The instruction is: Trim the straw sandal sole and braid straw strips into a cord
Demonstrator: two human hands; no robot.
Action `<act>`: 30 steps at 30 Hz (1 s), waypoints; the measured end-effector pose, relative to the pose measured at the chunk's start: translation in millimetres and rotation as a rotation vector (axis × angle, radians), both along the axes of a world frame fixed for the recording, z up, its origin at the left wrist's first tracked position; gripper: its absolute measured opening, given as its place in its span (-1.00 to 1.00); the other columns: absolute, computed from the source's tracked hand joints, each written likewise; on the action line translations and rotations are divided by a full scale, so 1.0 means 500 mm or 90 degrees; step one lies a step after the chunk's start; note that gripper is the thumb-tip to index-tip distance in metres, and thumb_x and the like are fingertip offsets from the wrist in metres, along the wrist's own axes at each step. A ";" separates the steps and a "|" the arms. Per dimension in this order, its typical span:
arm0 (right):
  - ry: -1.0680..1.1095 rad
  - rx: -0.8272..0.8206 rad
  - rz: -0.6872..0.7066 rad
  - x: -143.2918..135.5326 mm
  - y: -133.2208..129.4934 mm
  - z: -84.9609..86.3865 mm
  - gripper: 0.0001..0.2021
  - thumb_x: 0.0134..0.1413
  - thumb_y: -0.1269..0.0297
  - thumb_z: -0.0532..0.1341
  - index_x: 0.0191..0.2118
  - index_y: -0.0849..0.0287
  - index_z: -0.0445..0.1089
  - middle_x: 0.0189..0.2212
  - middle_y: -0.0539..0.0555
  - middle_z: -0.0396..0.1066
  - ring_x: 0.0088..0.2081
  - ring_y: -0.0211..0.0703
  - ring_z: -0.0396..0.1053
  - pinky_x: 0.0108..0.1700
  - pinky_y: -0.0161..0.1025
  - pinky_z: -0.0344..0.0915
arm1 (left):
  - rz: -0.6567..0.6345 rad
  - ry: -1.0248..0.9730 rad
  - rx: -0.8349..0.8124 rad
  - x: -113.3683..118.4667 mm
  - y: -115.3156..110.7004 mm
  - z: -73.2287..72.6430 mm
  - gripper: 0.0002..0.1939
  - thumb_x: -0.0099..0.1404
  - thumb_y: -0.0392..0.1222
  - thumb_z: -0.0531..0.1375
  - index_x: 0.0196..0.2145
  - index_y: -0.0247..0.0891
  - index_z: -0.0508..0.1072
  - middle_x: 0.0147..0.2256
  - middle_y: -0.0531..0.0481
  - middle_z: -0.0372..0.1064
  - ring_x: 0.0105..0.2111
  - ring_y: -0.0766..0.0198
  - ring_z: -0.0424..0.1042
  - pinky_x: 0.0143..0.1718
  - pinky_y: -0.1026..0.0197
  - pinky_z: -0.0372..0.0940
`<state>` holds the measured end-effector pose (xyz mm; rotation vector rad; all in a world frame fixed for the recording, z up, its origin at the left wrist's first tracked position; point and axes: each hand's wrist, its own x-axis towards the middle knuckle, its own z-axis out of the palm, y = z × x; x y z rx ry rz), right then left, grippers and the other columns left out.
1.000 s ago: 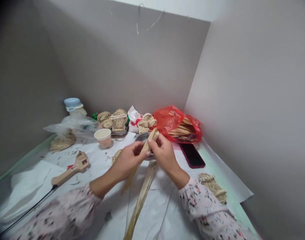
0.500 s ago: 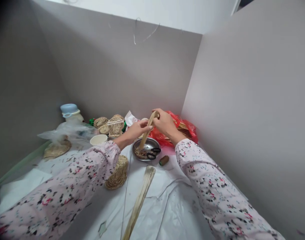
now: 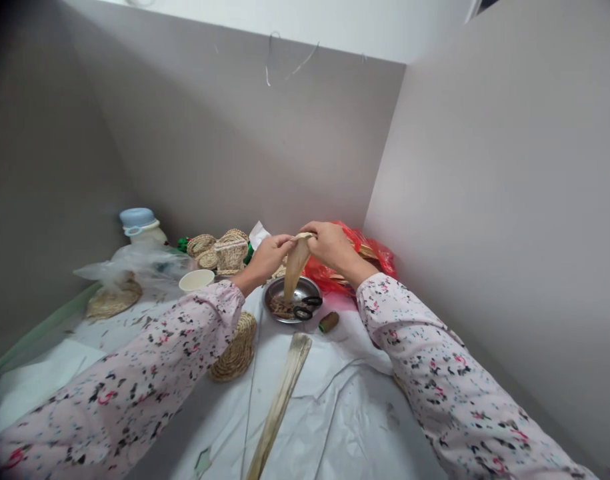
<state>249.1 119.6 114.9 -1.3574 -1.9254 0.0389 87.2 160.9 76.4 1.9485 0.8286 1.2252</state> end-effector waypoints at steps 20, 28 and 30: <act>0.111 0.042 -0.001 0.017 0.011 -0.011 -0.75 0.13 0.19 0.12 -0.34 0.17 0.51 -0.45 0.01 0.46 -0.41 -0.21 0.32 -0.34 -0.30 0.18 | -0.088 0.018 -0.056 -0.006 0.022 -0.041 -0.55 0.00 -0.16 0.29 -0.11 -0.33 0.49 -0.20 -0.15 0.49 -0.19 0.13 0.43 -0.22 0.21 0.29; 0.152 0.245 -0.059 0.041 0.005 0.059 -0.72 0.15 0.15 0.13 -0.25 0.20 0.52 -0.33 0.09 0.47 -0.30 -0.12 0.37 -0.20 -0.20 0.24 | -0.110 0.075 -0.091 -0.010 0.014 -0.086 -0.87 -0.03 -0.28 0.24 -0.46 -0.36 0.54 -0.48 -0.04 0.48 -0.42 0.16 0.44 -0.30 0.16 0.30; 0.129 0.245 -0.073 0.053 0.008 0.063 -0.74 0.15 0.18 0.13 -0.27 0.21 0.51 -0.34 0.09 0.46 -0.30 -0.12 0.36 -0.19 -0.19 0.23 | -0.102 0.076 -0.084 -0.020 0.016 -0.082 -0.76 -0.10 -0.36 0.26 -0.38 -0.36 0.55 -0.37 -0.11 0.51 -0.31 0.12 0.46 -0.20 0.13 0.30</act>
